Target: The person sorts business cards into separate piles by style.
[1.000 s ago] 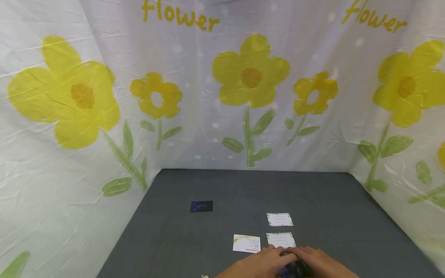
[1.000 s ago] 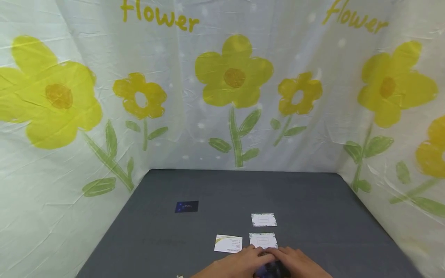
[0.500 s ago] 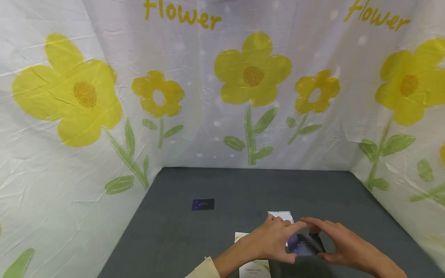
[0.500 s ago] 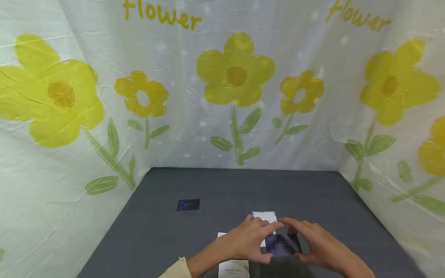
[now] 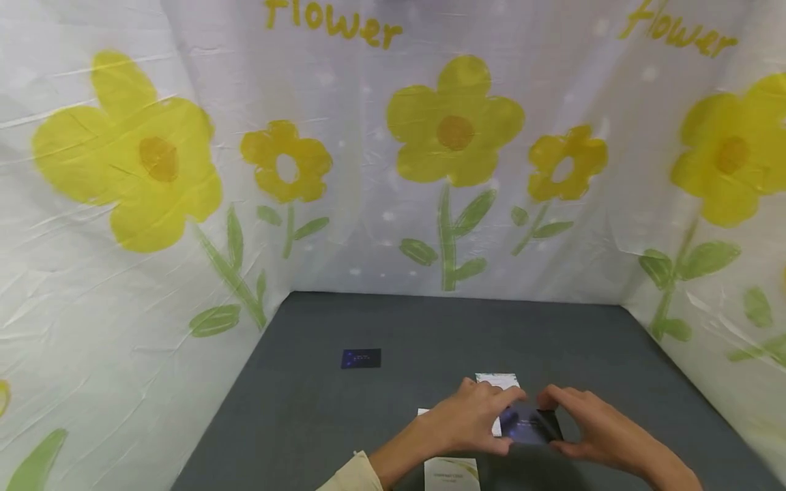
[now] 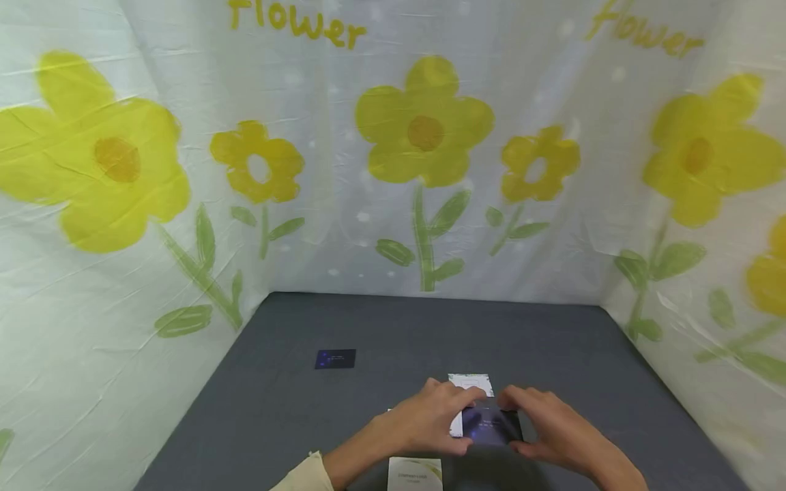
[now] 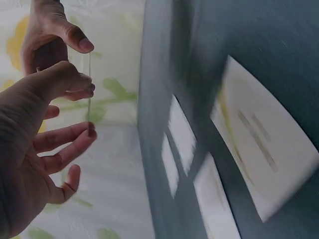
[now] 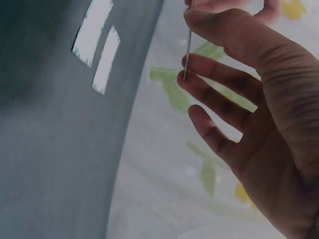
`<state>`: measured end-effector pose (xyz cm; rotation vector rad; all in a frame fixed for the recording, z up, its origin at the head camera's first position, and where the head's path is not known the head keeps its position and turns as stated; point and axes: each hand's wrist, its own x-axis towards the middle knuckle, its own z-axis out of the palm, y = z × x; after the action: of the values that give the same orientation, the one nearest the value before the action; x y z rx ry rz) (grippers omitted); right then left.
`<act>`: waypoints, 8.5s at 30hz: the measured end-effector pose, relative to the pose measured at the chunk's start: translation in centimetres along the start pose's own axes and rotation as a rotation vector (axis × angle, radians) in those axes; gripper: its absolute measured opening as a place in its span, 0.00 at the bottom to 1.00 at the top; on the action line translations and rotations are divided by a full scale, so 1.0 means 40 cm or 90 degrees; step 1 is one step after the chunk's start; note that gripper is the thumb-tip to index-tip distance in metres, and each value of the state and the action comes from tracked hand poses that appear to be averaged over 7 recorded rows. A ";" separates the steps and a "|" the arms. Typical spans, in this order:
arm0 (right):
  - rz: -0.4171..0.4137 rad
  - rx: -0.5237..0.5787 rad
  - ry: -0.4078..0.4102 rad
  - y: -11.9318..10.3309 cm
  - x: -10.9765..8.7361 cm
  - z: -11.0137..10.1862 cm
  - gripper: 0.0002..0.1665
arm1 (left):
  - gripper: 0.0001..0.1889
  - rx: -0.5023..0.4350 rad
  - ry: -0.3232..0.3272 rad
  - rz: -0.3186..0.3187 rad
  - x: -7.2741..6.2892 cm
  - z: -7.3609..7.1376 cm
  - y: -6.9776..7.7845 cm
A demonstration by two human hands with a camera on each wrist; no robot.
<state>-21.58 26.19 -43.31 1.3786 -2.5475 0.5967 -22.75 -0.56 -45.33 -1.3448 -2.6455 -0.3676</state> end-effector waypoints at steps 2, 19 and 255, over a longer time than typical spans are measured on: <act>0.014 0.016 -0.022 -0.006 0.046 0.021 0.32 | 0.35 0.005 0.007 0.000 -0.030 0.003 -0.036; 0.009 -0.030 -0.062 -0.052 0.712 0.334 0.26 | 0.39 0.119 -0.012 -0.148 -0.375 -0.152 -0.539; -0.105 -0.102 -0.023 -0.200 0.224 0.309 0.42 | 0.38 -0.028 -0.121 -0.185 -0.383 -0.050 -0.115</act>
<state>-19.52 10.15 -49.32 1.5332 -2.4167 0.3349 -17.45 -15.55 -47.83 -1.0536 -3.0166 -0.3491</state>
